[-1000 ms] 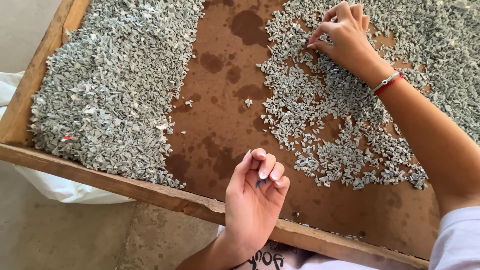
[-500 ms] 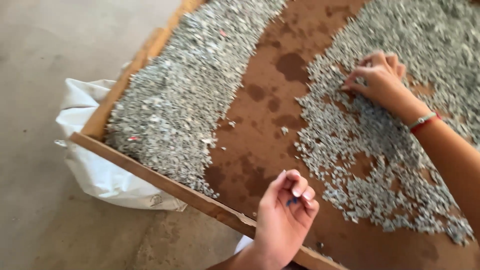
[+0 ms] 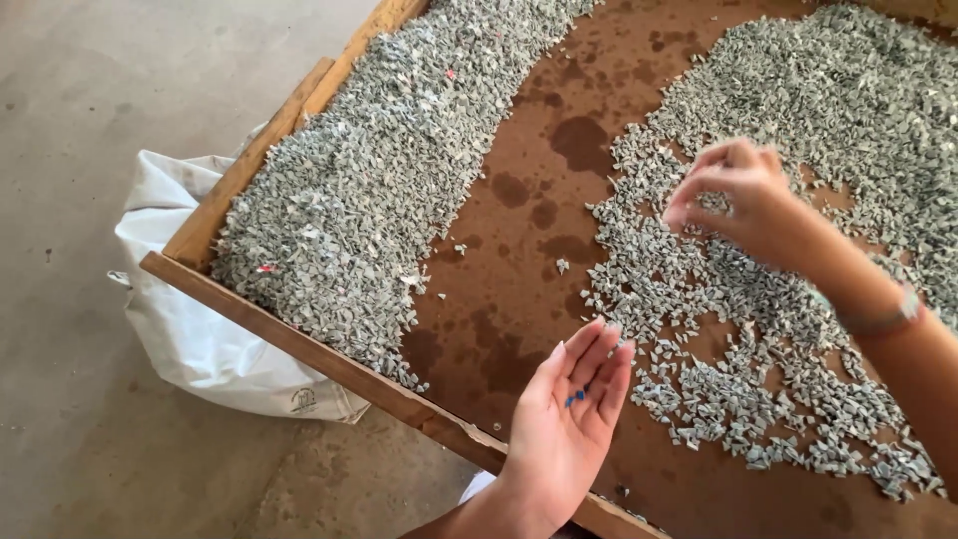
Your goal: The person sifts through a large pile of grey plastic pellets on a wooden tray, picking out small blue pieces by hand and collecting them in the left palm. The task continues throughout the clip with repeated sifting and picking motions.
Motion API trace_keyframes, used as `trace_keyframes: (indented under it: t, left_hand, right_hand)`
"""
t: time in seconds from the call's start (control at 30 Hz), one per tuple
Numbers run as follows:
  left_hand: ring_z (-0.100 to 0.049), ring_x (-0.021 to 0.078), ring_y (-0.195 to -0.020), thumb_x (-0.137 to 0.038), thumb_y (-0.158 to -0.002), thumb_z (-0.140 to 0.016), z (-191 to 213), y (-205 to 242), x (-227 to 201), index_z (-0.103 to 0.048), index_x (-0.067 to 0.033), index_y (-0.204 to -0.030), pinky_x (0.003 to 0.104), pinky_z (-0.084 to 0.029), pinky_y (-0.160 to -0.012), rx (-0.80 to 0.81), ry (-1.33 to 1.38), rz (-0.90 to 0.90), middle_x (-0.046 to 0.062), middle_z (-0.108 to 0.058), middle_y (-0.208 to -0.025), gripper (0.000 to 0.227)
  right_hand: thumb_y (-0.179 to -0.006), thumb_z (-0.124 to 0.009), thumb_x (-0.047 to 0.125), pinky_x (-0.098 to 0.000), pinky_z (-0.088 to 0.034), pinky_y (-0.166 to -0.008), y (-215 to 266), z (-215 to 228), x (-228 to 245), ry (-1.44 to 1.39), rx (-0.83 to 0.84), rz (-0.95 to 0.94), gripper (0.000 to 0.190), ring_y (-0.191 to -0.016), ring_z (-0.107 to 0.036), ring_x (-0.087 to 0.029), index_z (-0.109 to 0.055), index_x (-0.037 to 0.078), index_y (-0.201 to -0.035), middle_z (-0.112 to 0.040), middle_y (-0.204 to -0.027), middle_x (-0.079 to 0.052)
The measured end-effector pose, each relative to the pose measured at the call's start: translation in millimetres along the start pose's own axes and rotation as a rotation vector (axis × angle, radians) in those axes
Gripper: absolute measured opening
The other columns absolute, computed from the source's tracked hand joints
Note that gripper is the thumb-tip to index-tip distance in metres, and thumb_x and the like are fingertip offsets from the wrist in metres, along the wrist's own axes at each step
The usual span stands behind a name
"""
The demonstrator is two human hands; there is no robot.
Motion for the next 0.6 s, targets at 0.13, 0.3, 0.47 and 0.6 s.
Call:
trace_keyframes:
  t: [0.13, 0.3, 0.47, 0.6]
  left_hand:
    - [-0.059, 0.0313, -0.136, -0.022, -0.109, -0.038, 1.0, -5.6, 6.4, -0.060, 0.0066, -0.141, 0.036, -0.048, -0.113, 0.079, -0.020, 0.026, 0.020, -0.065, -0.144, 0.048]
    - [-0.066, 0.0250, -0.110, -0.023, -0.110, -0.046, 24.3, -31.8, 13.4, -0.059, 0.0063, -0.128, 0.024, -0.053, -0.075, 0.203, 0.035, 0.074, 0.019, -0.069, -0.112, 0.037]
    - [-0.065, 0.0252, -0.117, -0.029, -0.111, -0.033, 16.7, -18.8, 2.7, -0.056, 0.0030, -0.142, 0.030, -0.057, -0.094, 0.394, -0.053, 0.037, 0.019, -0.061, -0.144, 0.050]
    - [-0.053, 0.0322, -0.142, -0.029, -0.108, -0.032, -3.7, -2.7, -7.4, -0.053, 0.0028, -0.148, 0.037, -0.042, -0.117, 0.022, -0.021, -0.041, 0.019, -0.058, -0.151, 0.055]
  right_hand:
    - [-0.065, -0.083, 0.034, -0.0401, -0.027, -0.102, 54.5, -0.4, 99.1, -0.059, 0.004, 0.252, 0.025, -0.113, -0.043, -0.021, -0.075, 0.028, -0.088, -0.056, -0.110, 0.004]
    - [-0.077, -0.070, 0.059, -0.0364, -0.024, -0.092, 100.3, -4.9, 178.1, 0.279, -0.135, 0.426, 0.040, -0.113, -0.033, -0.021, -0.064, 0.027, -0.101, -0.045, -0.128, 0.010]
    - [-0.094, -0.065, 0.036, -0.0364, -0.024, -0.095, 100.5, 5.9, 195.8, 0.099, -0.187, 0.491, 0.014, -0.108, -0.037, -0.018, -0.068, 0.024, -0.099, -0.051, -0.117, 0.008]
    - [-0.079, -0.085, 0.012, -0.0244, -0.061, -0.068, 45.0, 35.5, 143.1, -0.191, -0.146, -0.092, 0.011, -0.071, -0.073, -0.016, -0.075, 0.008, -0.083, -0.079, -0.082, -0.007]
Point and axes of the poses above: each hand's wrist, its own y-axis away from the middle knuckle, its own z-axis out of the back of the hand, x = y × z, the point moved 5 cm from there along -y, towards the middle knuckle
